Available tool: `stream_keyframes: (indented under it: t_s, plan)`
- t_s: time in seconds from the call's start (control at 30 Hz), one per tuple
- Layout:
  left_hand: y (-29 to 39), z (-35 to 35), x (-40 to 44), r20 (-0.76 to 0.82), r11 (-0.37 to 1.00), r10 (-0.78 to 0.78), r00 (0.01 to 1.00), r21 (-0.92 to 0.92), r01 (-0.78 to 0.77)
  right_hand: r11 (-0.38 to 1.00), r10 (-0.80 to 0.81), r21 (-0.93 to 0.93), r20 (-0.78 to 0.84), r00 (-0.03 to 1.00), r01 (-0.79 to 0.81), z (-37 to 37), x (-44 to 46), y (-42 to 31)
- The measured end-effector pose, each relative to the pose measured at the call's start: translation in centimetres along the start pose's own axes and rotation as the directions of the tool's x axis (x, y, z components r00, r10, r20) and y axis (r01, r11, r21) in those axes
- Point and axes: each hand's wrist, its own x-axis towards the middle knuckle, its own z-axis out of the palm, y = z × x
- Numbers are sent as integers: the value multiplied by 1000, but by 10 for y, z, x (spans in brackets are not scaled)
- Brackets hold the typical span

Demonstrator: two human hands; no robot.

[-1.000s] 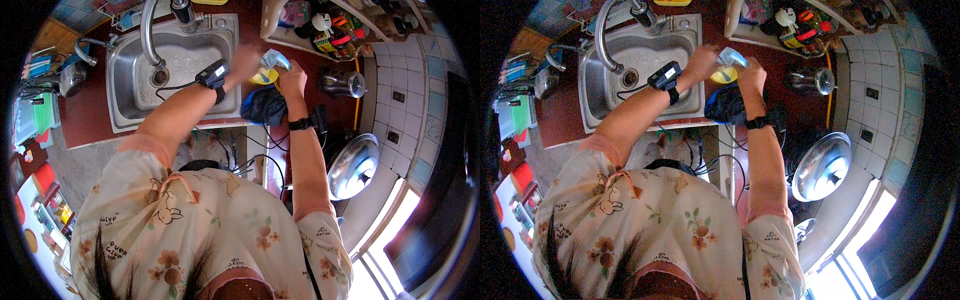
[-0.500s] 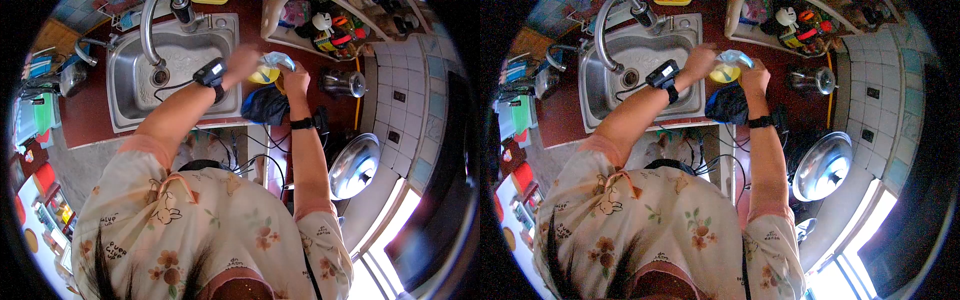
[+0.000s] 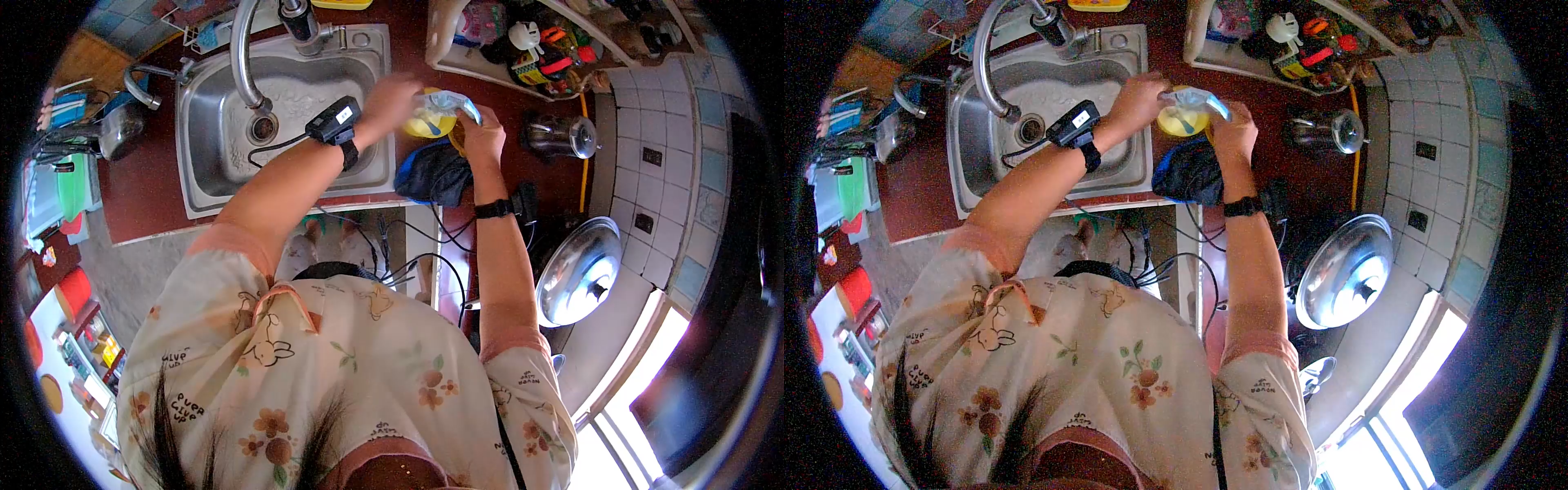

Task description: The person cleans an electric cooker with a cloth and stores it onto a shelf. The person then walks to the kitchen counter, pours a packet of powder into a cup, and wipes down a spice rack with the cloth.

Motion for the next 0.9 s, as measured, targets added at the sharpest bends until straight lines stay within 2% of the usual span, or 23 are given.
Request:
stream_keyframes:
  t_s: [0.03,0.13,0.2,0.3,0.43,0.53,0.63,0.67,0.73,0.77,0.8,0.83,0.87,0.9]
  plan:
    - [0,0,1,-15,1000,26,1000,5,-25,999,14,-30,-7,1000,-15,1,0,2]
    - [13,-10,7,95,997,-13,995,79,6,998,14,-65,-31,999,-16,-1,-1,-7]
    - [11,-7,5,47,997,-15,999,73,12,999,-43,-20,-54,998,42,2,3,4]
    - [10,-7,4,59,996,-24,998,90,19,992,-77,-105,-26,997,74,2,6,8]
    - [10,-9,3,46,996,27,999,89,-31,1000,25,-9,-41,999,-26,-1,3,9]
    - [12,-18,2,38,999,44,998,-2,-44,999,51,-2,-15,999,-51,-7,-1,5]
    - [1,-9,-5,-66,991,16,998,-135,-25,1000,16,-6,17,1000,-16,-12,-2,5]
    - [0,-9,-7,-46,993,-14,999,-119,8,996,-62,61,1,998,62,-12,-4,4]
    - [-2,-9,-5,-9,995,-51,999,-89,50,967,-246,-67,-24,969,244,-10,-6,1]
    - [-11,6,-1,-93,989,56,994,-128,-68,934,-326,-177,-66,943,310,-25,-4,-1]
    - [-4,2,1,42,994,-29,999,-104,33,904,-175,-392,20,984,168,-31,-9,-19]
    - [-6,5,-2,64,972,-101,993,-208,112,956,-169,-243,-3,986,163,-32,-11,-10]
    - [-20,19,-2,40,954,-86,995,-283,94,960,-193,-214,-42,980,180,-22,-9,8]
    - [-20,13,-3,51,988,-41,998,-147,48,962,-217,-186,-82,973,199,-13,-8,27]
